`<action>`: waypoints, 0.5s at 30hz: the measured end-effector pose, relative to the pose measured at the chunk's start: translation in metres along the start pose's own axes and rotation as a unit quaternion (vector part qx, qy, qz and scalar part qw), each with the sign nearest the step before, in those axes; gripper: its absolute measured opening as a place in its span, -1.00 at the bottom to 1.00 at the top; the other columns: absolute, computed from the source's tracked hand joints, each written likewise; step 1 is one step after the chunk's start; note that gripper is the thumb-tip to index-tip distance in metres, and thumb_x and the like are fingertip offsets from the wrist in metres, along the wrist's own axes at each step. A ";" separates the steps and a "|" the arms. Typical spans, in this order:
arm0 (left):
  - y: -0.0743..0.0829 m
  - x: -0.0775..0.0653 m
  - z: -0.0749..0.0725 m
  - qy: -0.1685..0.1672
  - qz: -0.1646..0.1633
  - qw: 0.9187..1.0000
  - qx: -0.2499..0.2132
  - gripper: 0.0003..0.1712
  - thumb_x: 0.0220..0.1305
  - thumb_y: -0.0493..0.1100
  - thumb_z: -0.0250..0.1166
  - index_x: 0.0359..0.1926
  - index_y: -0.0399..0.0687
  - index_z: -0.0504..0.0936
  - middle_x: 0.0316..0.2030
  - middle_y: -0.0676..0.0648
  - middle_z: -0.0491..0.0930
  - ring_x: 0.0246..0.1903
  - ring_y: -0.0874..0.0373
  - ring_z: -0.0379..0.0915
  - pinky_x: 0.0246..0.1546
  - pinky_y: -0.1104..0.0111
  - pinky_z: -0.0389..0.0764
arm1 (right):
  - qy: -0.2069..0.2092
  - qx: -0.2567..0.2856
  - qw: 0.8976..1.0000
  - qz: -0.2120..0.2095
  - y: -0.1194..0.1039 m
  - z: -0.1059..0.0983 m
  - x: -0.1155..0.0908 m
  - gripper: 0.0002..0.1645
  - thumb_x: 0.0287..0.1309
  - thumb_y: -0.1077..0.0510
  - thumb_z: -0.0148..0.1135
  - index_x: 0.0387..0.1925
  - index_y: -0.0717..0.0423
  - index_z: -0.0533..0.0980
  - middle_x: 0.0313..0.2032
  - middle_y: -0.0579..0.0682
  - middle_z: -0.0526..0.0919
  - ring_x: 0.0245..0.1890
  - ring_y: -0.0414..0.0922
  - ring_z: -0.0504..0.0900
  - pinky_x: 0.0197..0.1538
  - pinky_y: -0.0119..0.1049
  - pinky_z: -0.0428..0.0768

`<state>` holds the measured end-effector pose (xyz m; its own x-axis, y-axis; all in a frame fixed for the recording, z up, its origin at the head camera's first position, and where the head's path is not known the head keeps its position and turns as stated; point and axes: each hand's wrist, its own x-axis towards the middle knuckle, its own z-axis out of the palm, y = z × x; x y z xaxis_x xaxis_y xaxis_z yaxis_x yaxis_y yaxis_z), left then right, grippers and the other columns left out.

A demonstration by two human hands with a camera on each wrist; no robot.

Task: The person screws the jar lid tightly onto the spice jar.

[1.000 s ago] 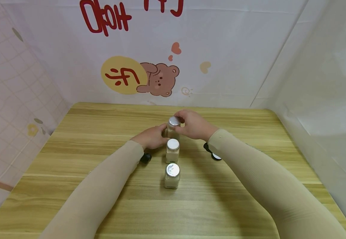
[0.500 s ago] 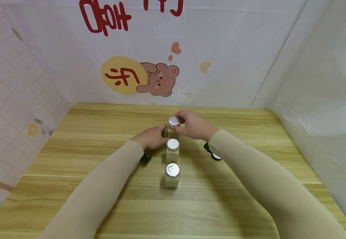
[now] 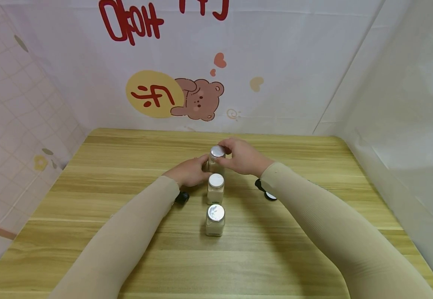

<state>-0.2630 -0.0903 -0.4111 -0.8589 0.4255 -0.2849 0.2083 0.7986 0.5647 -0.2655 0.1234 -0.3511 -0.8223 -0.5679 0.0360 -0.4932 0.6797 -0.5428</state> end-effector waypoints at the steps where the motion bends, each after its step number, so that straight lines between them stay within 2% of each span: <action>1: 0.000 0.000 0.000 0.000 0.000 1.000 0.000 -0.16 0.50 0.23 0.22 0.64 0.25 0.11 0.52 -0.21 0.35 0.54 -0.14 0.24 0.54 -0.05 0.27 | 0.001 0.000 1.000 -0.001 0.000 0.000 0.000 -0.59 0.38 0.03 0.36 0.10 0.21 0.59 -0.02 0.04 0.70 0.00 -0.04 0.67 0.14 -0.10 0.63; 6: 0.000 0.000 0.001 0.002 0.002 1.000 0.004 -0.20 0.49 0.23 0.23 0.61 0.22 0.17 0.49 -0.19 0.39 0.52 -0.13 0.27 0.53 -0.04 0.29 | 0.004 -0.004 1.000 0.002 -0.001 0.001 0.000 -0.63 0.37 0.02 0.36 0.06 0.17 0.60 -0.04 0.03 0.69 0.00 -0.02 0.66 0.14 -0.09 0.62; 15: -0.001 0.000 0.000 0.002 0.003 1.000 0.007 -0.19 0.49 0.24 0.23 0.61 0.23 0.17 0.50 -0.19 0.38 0.53 -0.12 0.26 0.52 -0.03 0.30 | 0.008 -0.002 1.000 -0.001 0.002 0.002 -0.002 -0.58 0.39 -0.01 0.36 0.12 0.15 0.60 -0.01 0.02 0.69 0.07 0.04 0.66 0.19 -0.05 0.60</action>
<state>-0.2633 -0.0907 -0.4114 -0.8598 0.4279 -0.2787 0.2196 0.8025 0.5547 -0.2645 0.1248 -0.3535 -0.8260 -0.5616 0.0493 -0.4951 0.6808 -0.5397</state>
